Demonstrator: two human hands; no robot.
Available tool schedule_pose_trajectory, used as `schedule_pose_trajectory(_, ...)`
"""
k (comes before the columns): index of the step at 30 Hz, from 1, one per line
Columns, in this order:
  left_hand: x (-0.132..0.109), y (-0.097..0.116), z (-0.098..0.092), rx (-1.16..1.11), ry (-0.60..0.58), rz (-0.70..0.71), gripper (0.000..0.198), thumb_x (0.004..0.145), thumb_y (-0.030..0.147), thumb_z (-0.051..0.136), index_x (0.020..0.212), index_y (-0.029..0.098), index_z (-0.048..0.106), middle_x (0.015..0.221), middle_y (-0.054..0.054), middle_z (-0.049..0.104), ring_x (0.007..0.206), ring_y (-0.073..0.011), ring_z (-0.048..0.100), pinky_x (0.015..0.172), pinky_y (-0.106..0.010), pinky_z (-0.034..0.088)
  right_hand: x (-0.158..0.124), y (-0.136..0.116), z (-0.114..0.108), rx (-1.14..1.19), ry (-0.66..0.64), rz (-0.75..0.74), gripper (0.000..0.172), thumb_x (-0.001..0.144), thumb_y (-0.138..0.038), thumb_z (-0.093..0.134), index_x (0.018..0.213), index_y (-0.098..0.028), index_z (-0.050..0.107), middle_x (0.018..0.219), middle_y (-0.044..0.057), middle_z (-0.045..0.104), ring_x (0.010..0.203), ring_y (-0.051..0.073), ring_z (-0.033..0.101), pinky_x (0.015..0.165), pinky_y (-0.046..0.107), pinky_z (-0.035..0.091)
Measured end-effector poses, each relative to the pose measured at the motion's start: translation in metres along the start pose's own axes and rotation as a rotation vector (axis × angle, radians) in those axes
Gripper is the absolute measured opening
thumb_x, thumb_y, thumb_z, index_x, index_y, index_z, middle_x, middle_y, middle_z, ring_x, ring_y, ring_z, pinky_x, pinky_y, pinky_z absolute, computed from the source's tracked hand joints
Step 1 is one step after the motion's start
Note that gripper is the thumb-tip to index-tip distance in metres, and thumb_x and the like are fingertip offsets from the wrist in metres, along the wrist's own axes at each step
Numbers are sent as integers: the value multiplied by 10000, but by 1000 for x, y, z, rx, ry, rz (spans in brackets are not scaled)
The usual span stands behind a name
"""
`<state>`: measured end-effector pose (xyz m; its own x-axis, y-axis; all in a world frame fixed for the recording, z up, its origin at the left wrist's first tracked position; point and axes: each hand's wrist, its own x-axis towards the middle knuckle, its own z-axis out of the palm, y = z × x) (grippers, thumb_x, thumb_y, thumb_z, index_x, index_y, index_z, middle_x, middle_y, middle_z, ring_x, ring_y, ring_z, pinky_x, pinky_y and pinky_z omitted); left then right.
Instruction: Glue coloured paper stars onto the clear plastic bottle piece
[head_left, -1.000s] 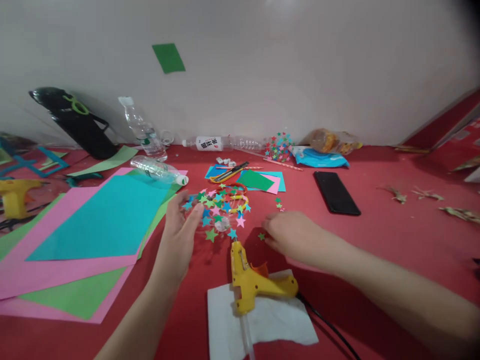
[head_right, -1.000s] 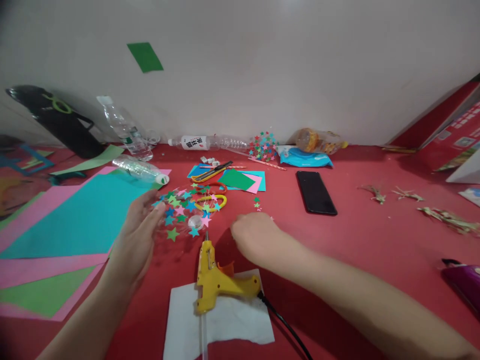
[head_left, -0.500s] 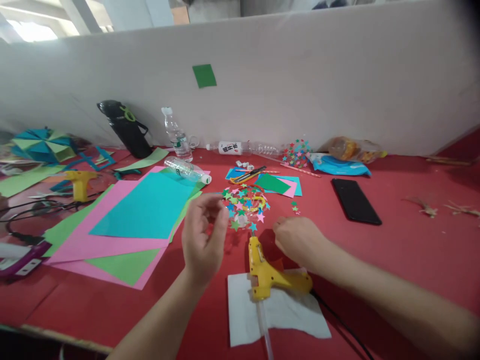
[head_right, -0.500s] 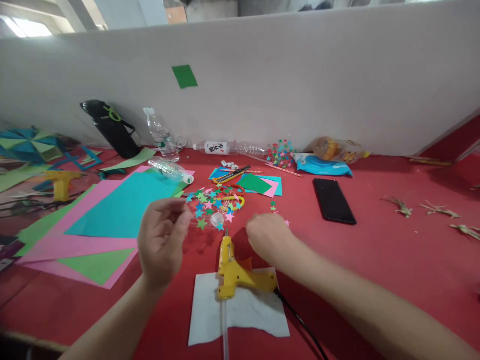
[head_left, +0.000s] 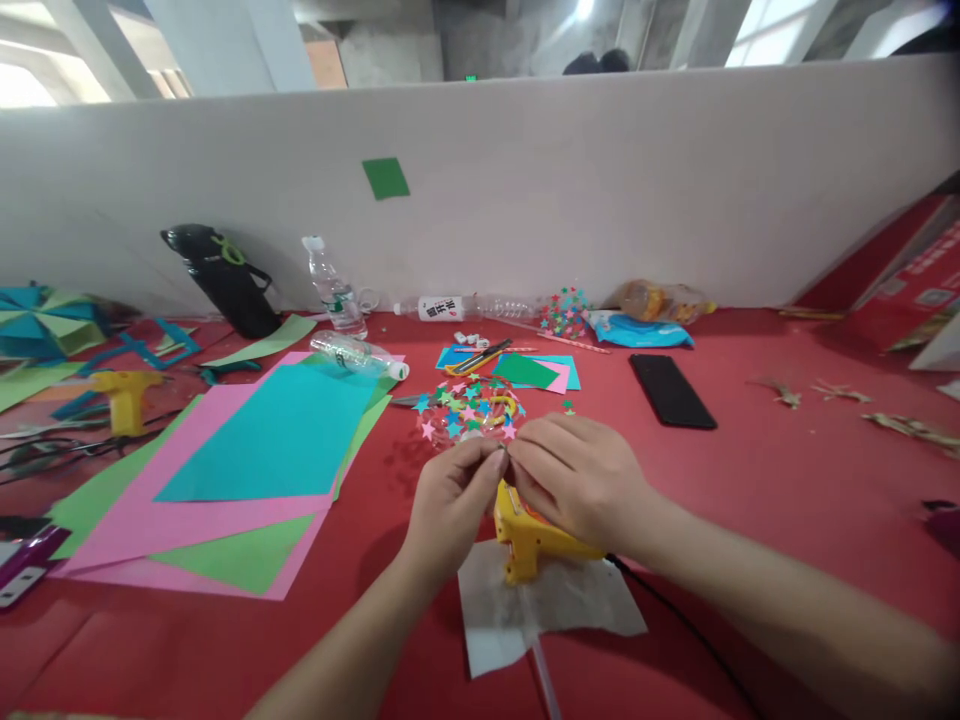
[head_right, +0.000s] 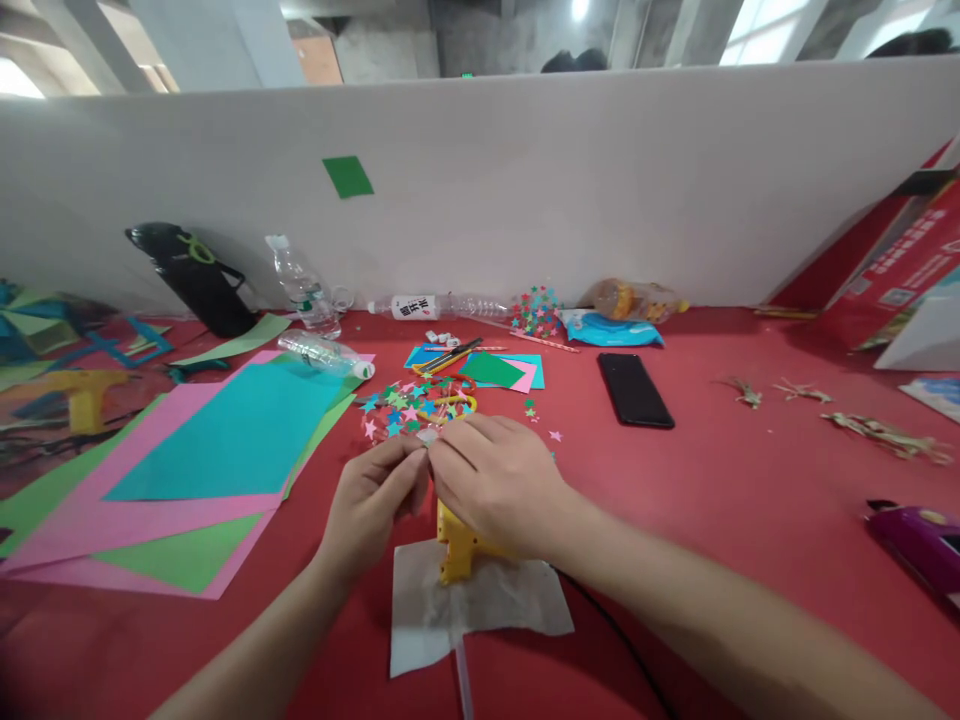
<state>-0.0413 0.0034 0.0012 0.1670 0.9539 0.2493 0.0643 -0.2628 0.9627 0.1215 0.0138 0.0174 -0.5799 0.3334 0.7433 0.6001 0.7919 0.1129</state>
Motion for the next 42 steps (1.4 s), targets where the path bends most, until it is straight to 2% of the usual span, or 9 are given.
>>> schedule_pose_trajectory(6, 4, 3, -2, -53, 9, -38, 248, 828, 325, 571, 635, 169, 566, 549, 32, 545, 414, -58, 443, 387, -178, 343, -7, 1, -2, 102, -45, 44, 156, 911, -118, 511, 953, -93, 659, 917, 96, 702, 818, 202, 627, 722, 312, 509)
schedule_pose_trajectory(9, 4, 2, -3, -52, 44, -55, 210, 811, 284, 575, 639, 163, 581, 550, 25, 569, 406, -56, 455, 371, -168, 334, -9, 4, -6, 174, -122, 87, 244, 919, -134, 506, 1134, -83, 609, 1071, 112, 682, 974, 212, 624, 809, 311, 503)
schedule_pose_trajectory(12, 5, 1, -6, -44, 101, -46, 170, 792, 244, 571, 643, 165, 588, 540, 32, 567, 398, -48, 454, 363, -154, 318, -12, 6, -13, 147, -341, 172, 192, 921, -164, 497, 1055, -128, 628, 1002, 91, 687, 887, 209, 644, 688, 302, 477)
schedule_pose_trajectory(16, 5, -1, -11, -41, 181, -19, 150, 797, 217, 559, 658, 172, 592, 555, 41, 560, 416, -37, 450, 381, -140, 325, -22, -3, -24, 57, -773, 177, 41, 822, -223, 626, 814, -183, 630, 705, 22, 646, 553, 178, 560, 468, 298, 248)
schedule_pose_trajectory(22, 8, -6, -13, -54, 216, -2, 163, 831, 216, 542, 683, 174, 593, 588, 38, 556, 433, -39, 460, 402, -145, 354, -27, -27, -27, -4, -986, 86, 292, 699, -14, 593, 933, -172, 668, 839, 59, 676, 664, 228, 602, 486, 338, 200)
schedule_pose_trajectory(29, 10, -5, -14, -72, 268, 34, 184, 831, 230, 552, 656, 173, 559, 581, 37, 565, 401, -34, 434, 384, -151, 345, -30, -34, -8, -85, -981, 173, 380, 753, 21, 488, 1067, -129, 638, 1019, 117, 656, 724, 229, 620, 520, 324, 288)
schedule_pose_trajectory(33, 13, -3, -20, -81, 333, 77, 133, 824, 212, 561, 696, 178, 569, 557, 50, 551, 389, -36, 423, 376, -154, 330, -33, -31, -10, 112, -932, 248, 360, 694, -38, 531, 1030, -150, 595, 927, 80, 646, 614, 184, 575, 489, 298, 216)
schedule_pose_trajectory(37, 19, -4, -30, -98, 407, 112, 142, 854, 224, 533, 718, 187, 552, 572, 54, 542, 409, -40, 413, 374, -154, 309, -21, -20, -23, 333, -864, 432, 198, 725, -123, 581, 912, -181, 550, 821, 19, 630, 577, 131, 520, 478, 262, 219)
schedule_pose_trajectory(42, 23, -9, -36, -78, 451, 97, 137, 878, 252, 533, 760, 188, 557, 604, 50, 539, 437, -47, 419, 391, -164, 315, 2, 1, -41, 583, -592, 512, 108, 835, -168, 582, 752, -196, 519, 753, -22, 583, 601, 95, 502, 534, 220, 346)
